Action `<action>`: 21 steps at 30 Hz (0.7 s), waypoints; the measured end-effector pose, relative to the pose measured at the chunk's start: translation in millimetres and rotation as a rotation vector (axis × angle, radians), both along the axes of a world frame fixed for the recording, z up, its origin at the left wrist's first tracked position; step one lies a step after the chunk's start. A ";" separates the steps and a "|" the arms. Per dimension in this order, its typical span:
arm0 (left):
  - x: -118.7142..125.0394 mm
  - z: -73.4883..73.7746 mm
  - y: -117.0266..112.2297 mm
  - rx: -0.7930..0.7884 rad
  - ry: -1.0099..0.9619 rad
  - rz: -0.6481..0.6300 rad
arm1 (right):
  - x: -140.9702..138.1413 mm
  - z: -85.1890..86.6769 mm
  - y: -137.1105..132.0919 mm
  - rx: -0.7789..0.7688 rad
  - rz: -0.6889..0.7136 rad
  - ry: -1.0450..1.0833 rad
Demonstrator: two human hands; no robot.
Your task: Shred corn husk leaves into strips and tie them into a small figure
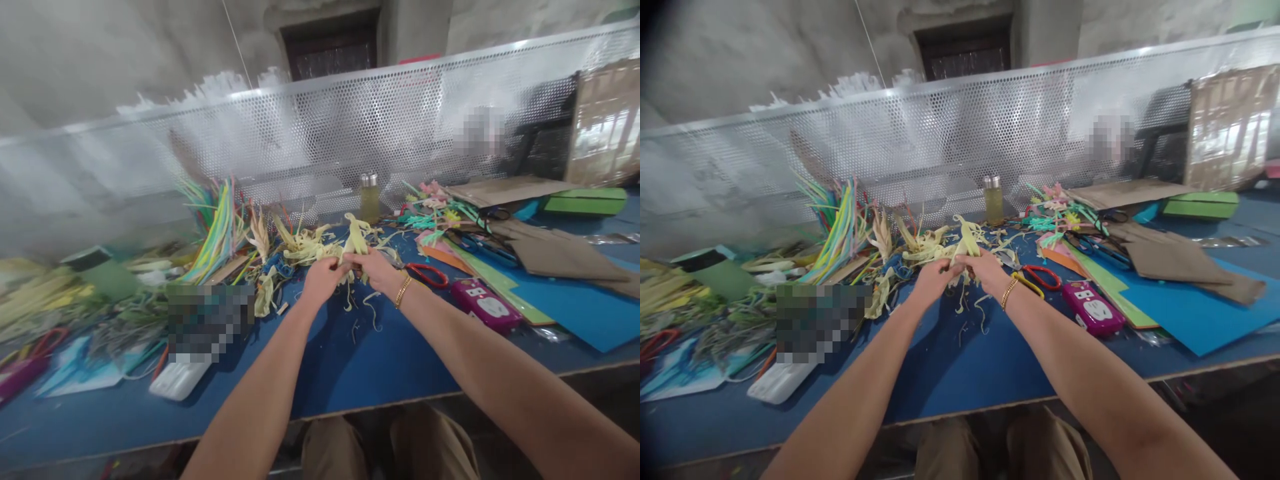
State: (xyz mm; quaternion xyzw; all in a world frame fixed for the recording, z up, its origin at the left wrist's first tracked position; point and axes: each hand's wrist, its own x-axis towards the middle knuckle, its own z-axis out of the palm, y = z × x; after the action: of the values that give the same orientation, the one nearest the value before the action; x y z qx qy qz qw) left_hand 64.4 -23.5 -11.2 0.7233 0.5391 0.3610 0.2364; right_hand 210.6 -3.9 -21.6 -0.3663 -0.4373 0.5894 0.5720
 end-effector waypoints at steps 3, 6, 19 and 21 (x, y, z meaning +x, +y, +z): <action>1.2 1.7 -3.8 -0.168 -0.067 -0.150 | 3.7 5.0 2.4 0.016 -0.084 0.086; 2.8 3.6 -6.6 -0.270 -0.191 -0.209 | 17.1 12.2 8.0 0.029 -0.173 0.130; -5.0 13.1 -9.3 -0.422 -0.210 -0.266 | 49.9 19.9 18.8 0.015 -0.498 0.121; -6.5 13.6 -8.8 -0.426 -0.199 -0.259 | 52.4 19.9 19.9 -0.006 -0.494 0.154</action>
State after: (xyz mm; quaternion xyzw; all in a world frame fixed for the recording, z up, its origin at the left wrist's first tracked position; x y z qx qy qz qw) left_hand 57.8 -32.3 2.3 0.6811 0.4800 0.2753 0.4794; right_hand 263.0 16.0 -1.7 -0.4177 -0.2880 0.4591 0.7293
